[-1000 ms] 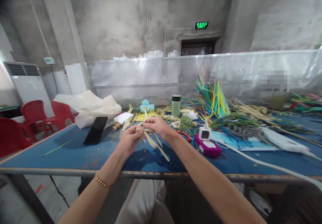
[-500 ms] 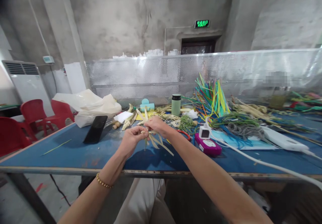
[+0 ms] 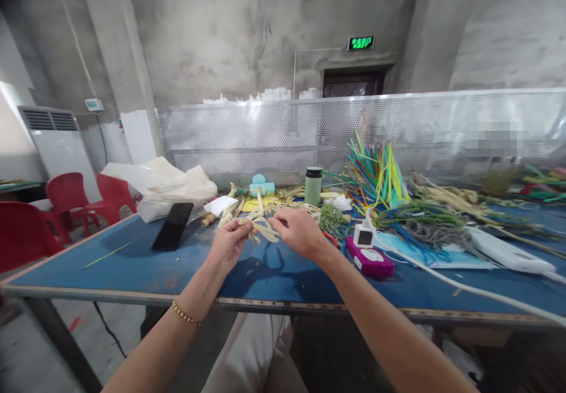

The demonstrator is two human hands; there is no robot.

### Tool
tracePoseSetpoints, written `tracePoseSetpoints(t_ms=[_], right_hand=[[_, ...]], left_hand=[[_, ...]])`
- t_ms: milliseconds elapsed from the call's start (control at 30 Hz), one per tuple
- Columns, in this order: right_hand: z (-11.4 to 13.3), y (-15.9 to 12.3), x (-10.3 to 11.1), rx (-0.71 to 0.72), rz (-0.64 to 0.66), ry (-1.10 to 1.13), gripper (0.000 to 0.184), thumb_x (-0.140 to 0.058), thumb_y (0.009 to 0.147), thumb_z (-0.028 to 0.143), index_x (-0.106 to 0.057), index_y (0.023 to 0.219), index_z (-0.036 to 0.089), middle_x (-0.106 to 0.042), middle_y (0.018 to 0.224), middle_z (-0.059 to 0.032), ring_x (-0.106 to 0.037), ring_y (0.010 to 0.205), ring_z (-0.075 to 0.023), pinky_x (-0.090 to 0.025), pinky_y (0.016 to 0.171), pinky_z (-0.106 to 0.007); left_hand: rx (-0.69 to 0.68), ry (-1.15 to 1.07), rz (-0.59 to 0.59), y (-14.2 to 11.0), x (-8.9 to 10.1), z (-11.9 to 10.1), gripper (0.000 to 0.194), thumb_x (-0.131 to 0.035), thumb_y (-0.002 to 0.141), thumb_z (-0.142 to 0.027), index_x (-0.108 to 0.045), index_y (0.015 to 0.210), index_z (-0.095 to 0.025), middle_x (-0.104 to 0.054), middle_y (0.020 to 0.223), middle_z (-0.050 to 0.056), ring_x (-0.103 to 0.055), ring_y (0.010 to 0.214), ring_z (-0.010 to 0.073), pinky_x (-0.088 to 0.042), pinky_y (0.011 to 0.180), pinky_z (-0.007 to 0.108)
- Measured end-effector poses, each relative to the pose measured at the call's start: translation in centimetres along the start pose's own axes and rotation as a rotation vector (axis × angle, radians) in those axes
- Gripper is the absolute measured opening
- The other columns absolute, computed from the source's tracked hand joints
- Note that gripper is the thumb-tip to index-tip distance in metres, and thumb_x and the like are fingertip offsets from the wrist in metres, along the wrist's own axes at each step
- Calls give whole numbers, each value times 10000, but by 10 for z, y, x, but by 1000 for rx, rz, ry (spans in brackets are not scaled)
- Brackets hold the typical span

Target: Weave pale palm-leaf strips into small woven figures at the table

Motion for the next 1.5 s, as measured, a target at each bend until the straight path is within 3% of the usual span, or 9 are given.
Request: tracePoseSetpoints(t_ms=[133, 333, 533, 667, 833, 967, 1200, 1333, 1500], right_hand=[[-6, -11, -13, -8, 104, 106, 199, -528, 849, 250, -695, 787, 163, -669, 737, -28, -547, 650, -128, -366, 626, -244], [-7, -8, -29, 21, 131, 150, 103, -578, 805, 197, -672, 791, 158, -652, 740, -26, -550, 657, -130, -390, 632, -238], [13, -10, -27, 282, -26, -59, 178, -580, 849, 213, -635, 1015, 184, -608, 785, -27, -542, 725, -143, -365, 689, -271], [20, -10, -27, 457, -33, -99, 191, -488, 921, 197, -677, 931, 218, -634, 828, -38, -565, 775, -139, -355, 714, -283], [2, -8, -23, 437, -101, -8, 146, -530, 909, 227, -671, 905, 192, -682, 880, -58, -593, 852, -164, -397, 770, -295], [-11, -12, -23, 440, -152, -93, 168, -516, 913, 205, -682, 897, 190, -684, 870, -63, -580, 841, -171, -398, 767, -300], [15, -22, -24, 504, -52, -326, 257, -481, 925, 202, -622, 1140, 208, -643, 1010, -96, -549, 927, -202, -386, 826, -357], [27, -27, -15, 576, -33, -313, 290, -461, 930, 188, -598, 1183, 233, -613, 1146, -104, -528, 1040, -215, -379, 899, -389], [22, -28, -10, 585, -72, -257, 313, -473, 922, 209, -589, 1210, 249, -625, 1121, -94, -534, 993, -206, -391, 874, -379]], left_hand=[[24, -31, 8, 1, 2, 3, 259, -833, 552, -242, -640, 671, -115, -615, 623, 6, -602, 605, 119, -468, 598, 233], [81, -43, -17, -1, 1, 2, 264, -840, 520, -220, -638, 645, -105, -607, 594, 3, -592, 573, 102, -458, 603, 217], [99, -31, -41, -3, 1, 2, 263, -837, 486, -206, -635, 619, -104, -602, 577, -4, -568, 529, 92, -445, 561, 216], [107, -21, -22, -4, 0, 3, 251, -833, 489, -201, -624, 592, -106, -604, 571, -1, -552, 523, 81, -436, 540, 202], [158, -57, -18, -6, -2, 1, 283, -843, 497, -219, -630, 642, -102, -590, 562, -12, -563, 507, 88, -429, 495, 198], [201, -60, -8, -7, -5, 0, 302, -847, 501, -216, -628, 674, -102, -594, 574, -15, -578, 525, 92, -435, 496, 197], [160, -48, -43, -5, -2, 2, 309, -852, 486, -217, -641, 674, -91, -616, 580, 1, -577, 541, 88, -437, 531, 196], [160, -38, -59, -5, -2, 1, 290, -847, 491, -209, -625, 645, -101, -604, 562, -9, -553, 521, 77, -436, 548, 202], [144, -17, -53, -4, -1, 1, 287, -838, 498, -213, -619, 649, -106, -595, 570, -12, -577, 545, 92, -428, 547, 206]])
Point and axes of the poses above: each hand's wrist, its own y-axis towards the middle knuckle, its own x-axis out of the back of the hand, z = x × y, the point moved 4 cm from there along y, towards the middle knuckle
